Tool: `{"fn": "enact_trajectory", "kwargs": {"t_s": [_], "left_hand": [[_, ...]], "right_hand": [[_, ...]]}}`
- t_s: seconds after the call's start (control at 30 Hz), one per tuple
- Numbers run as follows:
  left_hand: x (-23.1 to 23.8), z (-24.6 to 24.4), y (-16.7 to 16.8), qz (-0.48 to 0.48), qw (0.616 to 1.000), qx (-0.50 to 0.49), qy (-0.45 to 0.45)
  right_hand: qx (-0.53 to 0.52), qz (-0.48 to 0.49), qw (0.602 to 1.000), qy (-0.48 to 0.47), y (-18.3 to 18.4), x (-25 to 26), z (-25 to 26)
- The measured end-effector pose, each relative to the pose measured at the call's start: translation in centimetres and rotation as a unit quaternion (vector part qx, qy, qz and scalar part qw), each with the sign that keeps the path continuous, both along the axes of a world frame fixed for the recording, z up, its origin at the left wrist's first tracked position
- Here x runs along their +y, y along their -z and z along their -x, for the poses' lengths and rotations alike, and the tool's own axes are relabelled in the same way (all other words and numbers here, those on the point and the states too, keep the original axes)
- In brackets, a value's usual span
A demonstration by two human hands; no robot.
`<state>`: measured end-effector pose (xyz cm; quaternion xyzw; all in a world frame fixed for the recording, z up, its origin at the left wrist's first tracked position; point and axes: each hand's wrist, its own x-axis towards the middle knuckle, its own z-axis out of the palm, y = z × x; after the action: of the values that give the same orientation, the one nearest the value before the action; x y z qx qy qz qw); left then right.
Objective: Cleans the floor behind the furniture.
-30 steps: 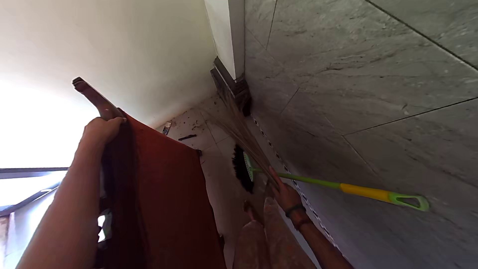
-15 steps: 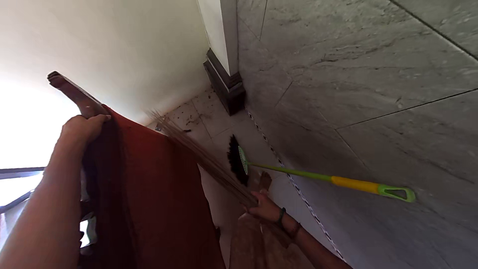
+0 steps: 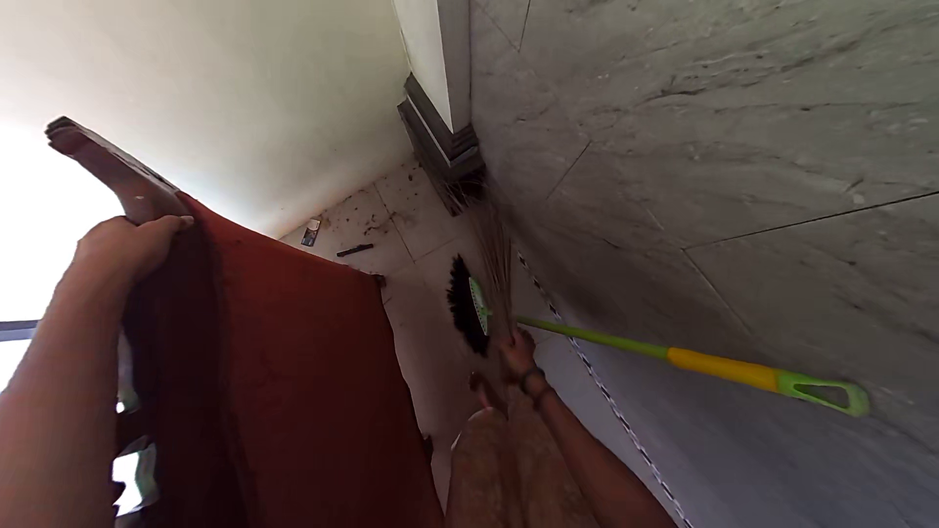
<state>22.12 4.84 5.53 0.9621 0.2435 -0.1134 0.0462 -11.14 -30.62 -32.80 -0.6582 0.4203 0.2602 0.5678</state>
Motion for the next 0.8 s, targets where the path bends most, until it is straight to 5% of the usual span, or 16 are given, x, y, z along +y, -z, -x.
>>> {"fn": "enact_trajectory", "kwargs": {"t_s": [0.1, 0.2, 0.3, 0.37, 0.47, 0.53, 0.67, 0.8], "left_hand": [[0.6, -0.2, 0.8, 0.007, 1.000, -0.018, -0.001], [1.0, -0.5, 0.6, 0.005, 1.000, -0.017, -0.008], [0.8, -0.1, 0.3, 0.005, 1.000, -0.008, 0.004], [0.7, -0.3, 0.3, 0.003, 1.000, -0.005, 0.004], [0.4, -0.3, 0.1, -0.006, 1.000, 0.001, 0.000], [0.0, -0.1, -0.1, -0.003, 1.000, -0.002, -0.009], [-0.8, 0.4, -0.5, 0.011, 1.000, -0.008, -0.011], [-0.8, 0.3, -0.8, 0.020, 1.000, 0.006, -0.008]], "right_hand": [[0.064, -0.006, 0.984, -0.165, 6.1, 0.0, -6.1], [0.033, -0.019, 0.959, -0.282, 3.6, 0.1, -4.1], [0.010, 0.022, 0.970, -0.242, -0.2, -2.0, 2.4], [0.022, 0.050, 0.989, -0.140, 0.5, -2.3, 5.0], [0.026, 0.053, 0.996, -0.067, 4.3, -0.3, 1.9], [0.052, 0.011, 0.984, -0.169, 4.8, 1.0, -2.5], [0.001, 0.064, 0.915, -0.399, -1.3, 1.7, -4.2], [-0.069, 0.257, 0.868, -0.420, -4.5, -0.4, -0.2]]}}
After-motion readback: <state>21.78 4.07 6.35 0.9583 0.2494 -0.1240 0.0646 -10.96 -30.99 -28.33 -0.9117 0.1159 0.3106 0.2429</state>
